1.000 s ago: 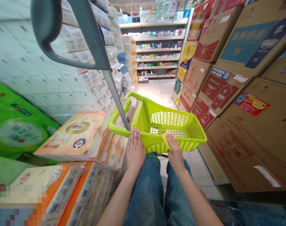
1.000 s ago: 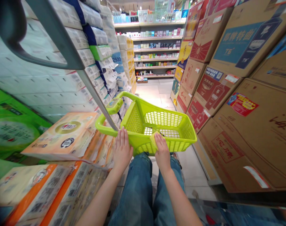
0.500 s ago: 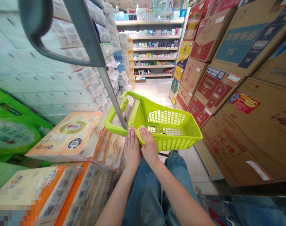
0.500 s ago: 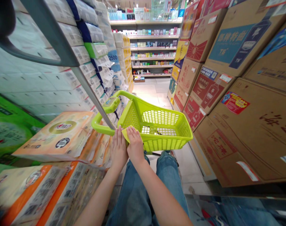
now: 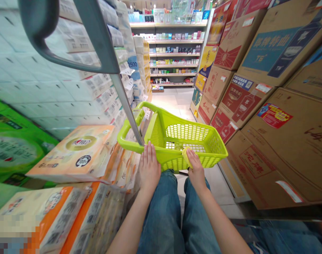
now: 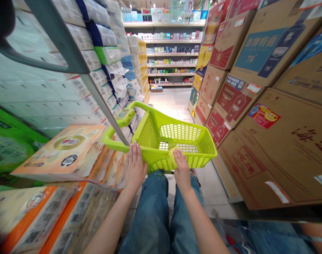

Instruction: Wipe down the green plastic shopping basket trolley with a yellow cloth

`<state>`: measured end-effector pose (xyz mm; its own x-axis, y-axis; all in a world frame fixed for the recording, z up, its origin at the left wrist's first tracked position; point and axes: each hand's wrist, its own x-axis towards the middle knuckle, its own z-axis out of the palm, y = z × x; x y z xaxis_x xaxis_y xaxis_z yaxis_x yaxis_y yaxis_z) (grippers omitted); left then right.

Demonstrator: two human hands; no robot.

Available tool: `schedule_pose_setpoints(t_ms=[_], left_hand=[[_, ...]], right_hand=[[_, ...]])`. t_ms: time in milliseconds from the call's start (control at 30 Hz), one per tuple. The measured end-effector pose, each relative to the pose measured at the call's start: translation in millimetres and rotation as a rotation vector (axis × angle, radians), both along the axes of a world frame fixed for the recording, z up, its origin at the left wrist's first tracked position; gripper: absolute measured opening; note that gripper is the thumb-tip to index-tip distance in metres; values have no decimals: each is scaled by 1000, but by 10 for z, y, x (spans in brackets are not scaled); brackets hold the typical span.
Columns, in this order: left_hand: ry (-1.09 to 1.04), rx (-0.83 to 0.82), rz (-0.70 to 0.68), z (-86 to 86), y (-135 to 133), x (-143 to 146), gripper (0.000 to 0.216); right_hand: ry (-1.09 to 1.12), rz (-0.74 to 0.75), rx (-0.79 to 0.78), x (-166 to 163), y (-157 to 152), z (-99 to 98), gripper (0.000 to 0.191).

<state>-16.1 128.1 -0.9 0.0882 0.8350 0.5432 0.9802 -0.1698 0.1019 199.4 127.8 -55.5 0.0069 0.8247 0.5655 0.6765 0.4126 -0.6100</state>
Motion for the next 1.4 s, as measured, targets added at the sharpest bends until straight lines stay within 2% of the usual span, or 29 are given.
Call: schedule_pose_setpoints(t_ms=[133, 267, 367, 433, 533, 733, 833, 900, 1000, 1133, 1200, 1300, 1400], left_hand=[[-17, 9, -13, -9, 8, -8, 86], [-13, 27, -3, -40, 16, -14, 77], [-3, 42, 8, -54, 16, -18, 72], [-2, 40, -4, -47, 11, -20, 74], [-13, 22, -20, -19, 2, -17, 80], [-18, -6, -6, 10, -7, -3, 88], [-22, -3, -8, -1, -3, -5, 89], [-27, 5, -13, -7, -1, -8, 88], [-28, 10, -19, -13, 3, -12, 87], [-2, 19, -6, -38, 13, -15, 80], [14, 34, 4, -54, 17, -19, 75], [32, 35, -4, -57, 12, -28, 74], [31, 3, -6, -30, -2, -30, 79]], right_hand=[[39, -21, -18, -370, 74, 131, 96], [37, 133, -25, -956, 205, 378, 96], [21, 196, -13, -1168, 248, 494, 94], [-1, 214, -11, -1133, 236, 497, 92], [-32, 205, -16, -878, 179, 402, 92], [-33, 42, -23, -144, 50, 94, 95], [-16, -37, -34, 41, 13, 11, 94], [0, -76, -43, 2, 14, 22, 92], [19, -62, -49, -304, 68, 144, 91], [14, 121, -41, -891, 192, 396, 91], [24, 184, -30, -1083, 235, 484, 90], [25, 232, -15, -1120, 239, 506, 89], [5, 237, -12, -909, 190, 406, 90]])
